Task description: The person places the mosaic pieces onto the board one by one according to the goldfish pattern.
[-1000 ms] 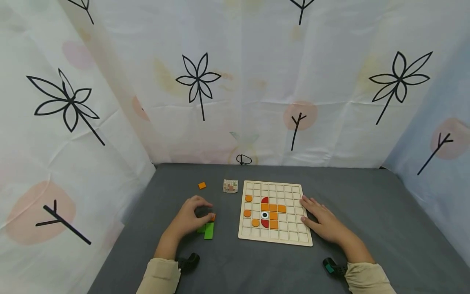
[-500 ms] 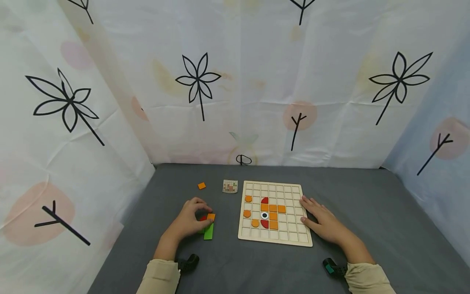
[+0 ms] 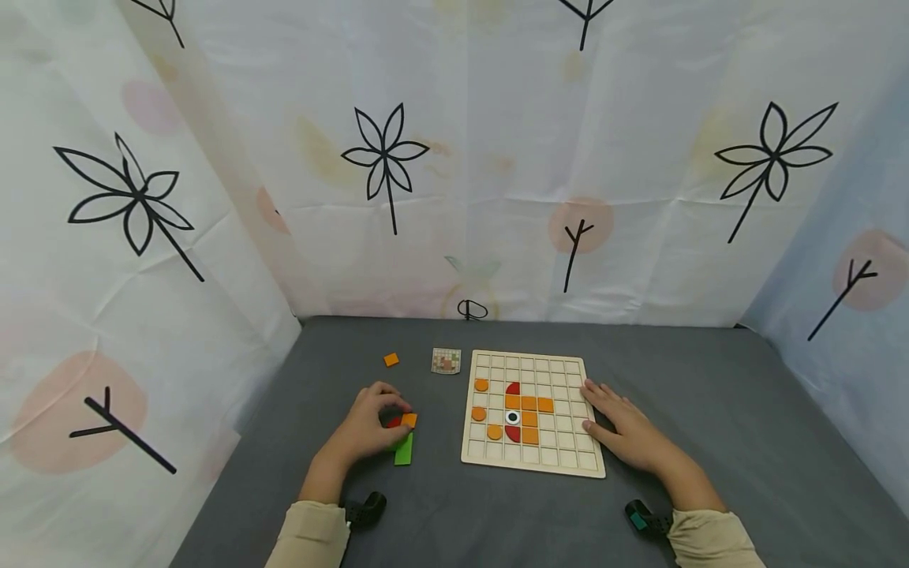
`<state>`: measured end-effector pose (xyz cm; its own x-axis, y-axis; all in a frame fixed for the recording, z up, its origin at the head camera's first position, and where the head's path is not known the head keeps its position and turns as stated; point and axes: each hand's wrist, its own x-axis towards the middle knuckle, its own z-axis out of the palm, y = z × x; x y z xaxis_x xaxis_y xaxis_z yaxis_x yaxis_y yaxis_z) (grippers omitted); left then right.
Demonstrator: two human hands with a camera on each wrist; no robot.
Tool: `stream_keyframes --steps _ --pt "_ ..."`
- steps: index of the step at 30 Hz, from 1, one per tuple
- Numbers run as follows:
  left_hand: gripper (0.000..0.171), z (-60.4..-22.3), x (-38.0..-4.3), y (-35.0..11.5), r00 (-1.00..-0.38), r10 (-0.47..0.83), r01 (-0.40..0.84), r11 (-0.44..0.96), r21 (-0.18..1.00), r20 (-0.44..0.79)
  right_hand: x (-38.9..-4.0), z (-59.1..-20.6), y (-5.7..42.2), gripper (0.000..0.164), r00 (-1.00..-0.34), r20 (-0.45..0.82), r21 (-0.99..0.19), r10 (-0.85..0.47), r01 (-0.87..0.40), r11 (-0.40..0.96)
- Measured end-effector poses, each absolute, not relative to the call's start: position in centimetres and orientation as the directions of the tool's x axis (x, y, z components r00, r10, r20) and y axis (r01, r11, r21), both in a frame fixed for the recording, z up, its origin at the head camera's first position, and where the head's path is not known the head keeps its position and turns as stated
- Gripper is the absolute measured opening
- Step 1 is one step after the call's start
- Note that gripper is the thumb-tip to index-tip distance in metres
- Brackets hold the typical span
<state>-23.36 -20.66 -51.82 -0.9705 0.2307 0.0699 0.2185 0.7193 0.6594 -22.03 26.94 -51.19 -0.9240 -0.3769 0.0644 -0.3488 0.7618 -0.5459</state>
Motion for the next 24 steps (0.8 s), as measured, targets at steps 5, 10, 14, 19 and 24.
stream_keyframes --steps 5,10,14,19,24 --pt "0.016 -52.04 -23.45 -20.54 -0.971 0.224 0.227 0.729 0.646 0.088 -22.13 -51.29 27.01 0.068 -0.923 0.069 -0.549 -0.378 -0.351 0.759" --pt "0.015 -52.00 -23.41 -20.42 -0.970 0.223 0.232 0.725 0.648 0.098 -22.17 -51.30 27.00 0.068 -0.922 0.071 -0.550 -0.380 -0.354 0.756" --pt "0.017 -51.79 -23.30 -20.35 -0.970 0.222 0.233 0.724 0.649 0.100 -22.18 -51.32 26.98 0.068 -0.922 0.070 -0.551 -0.380 -0.354 0.756" --pt "0.018 -51.64 -23.30 -20.30 -0.971 0.220 0.228 0.728 0.647 0.095 -22.18 -51.28 26.95 0.068 -0.921 0.075 -0.555 -0.382 -0.357 0.752" --pt "0.017 -51.68 -23.34 -20.36 -0.972 0.216 0.220 0.727 0.650 0.088 -22.15 -51.25 26.92 0.068 -0.921 0.078 -0.555 -0.382 -0.358 0.751"
